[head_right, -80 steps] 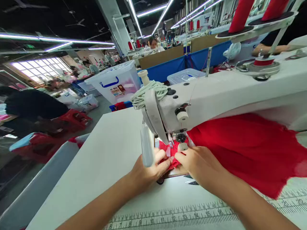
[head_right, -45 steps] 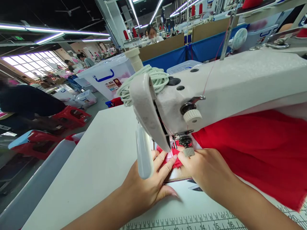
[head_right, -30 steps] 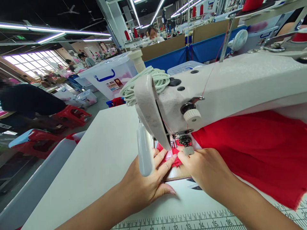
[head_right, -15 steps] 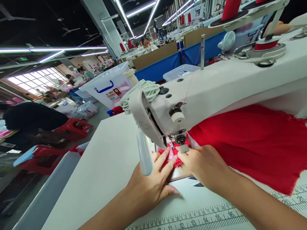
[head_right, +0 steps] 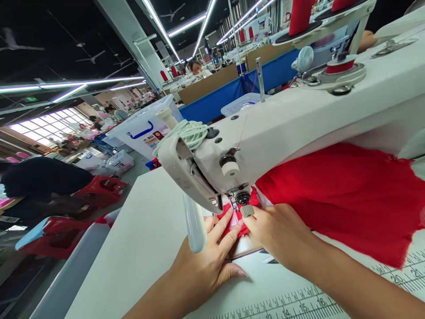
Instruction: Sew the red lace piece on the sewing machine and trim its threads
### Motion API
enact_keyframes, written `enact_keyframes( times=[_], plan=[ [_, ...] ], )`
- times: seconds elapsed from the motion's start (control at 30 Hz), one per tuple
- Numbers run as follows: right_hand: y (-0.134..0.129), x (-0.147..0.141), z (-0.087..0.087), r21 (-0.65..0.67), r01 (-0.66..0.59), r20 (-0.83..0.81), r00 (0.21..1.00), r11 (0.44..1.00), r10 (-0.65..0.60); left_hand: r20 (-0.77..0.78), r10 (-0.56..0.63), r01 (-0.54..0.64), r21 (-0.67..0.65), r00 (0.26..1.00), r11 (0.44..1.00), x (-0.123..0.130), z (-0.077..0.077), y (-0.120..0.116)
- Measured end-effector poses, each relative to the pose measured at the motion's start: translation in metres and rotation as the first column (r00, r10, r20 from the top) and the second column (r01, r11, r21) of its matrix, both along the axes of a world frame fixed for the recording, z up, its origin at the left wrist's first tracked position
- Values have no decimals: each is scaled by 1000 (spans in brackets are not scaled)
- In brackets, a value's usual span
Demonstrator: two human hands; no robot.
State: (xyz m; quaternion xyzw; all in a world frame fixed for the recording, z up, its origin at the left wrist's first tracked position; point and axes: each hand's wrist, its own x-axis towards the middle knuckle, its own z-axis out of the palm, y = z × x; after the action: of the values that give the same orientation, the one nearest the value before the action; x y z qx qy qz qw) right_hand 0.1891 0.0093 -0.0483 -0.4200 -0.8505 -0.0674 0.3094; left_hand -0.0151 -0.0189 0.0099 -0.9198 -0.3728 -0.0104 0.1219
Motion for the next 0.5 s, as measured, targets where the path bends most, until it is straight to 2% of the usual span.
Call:
enact_keyframes(
  times=[0.13,0.3,0.43,0.5],
  plan=[
    [-1,0,0,-19,-77,-74,994,997,75,-9,-11,11,-5,1000,1000,0,-3,0],
    [-1,-5,0,35,49,-40,998,998,-47,29,-34,35,-40,999,999,0,-1,1],
    [5,-7,6,53,65,-19,998,996,-65,32,-28,31,-113,999,993,-1,6,3],
    [8,-6,7,10,92,33,995,996,-93,31,-28,33,-145,999,989,-1,9,4]
  ],
)
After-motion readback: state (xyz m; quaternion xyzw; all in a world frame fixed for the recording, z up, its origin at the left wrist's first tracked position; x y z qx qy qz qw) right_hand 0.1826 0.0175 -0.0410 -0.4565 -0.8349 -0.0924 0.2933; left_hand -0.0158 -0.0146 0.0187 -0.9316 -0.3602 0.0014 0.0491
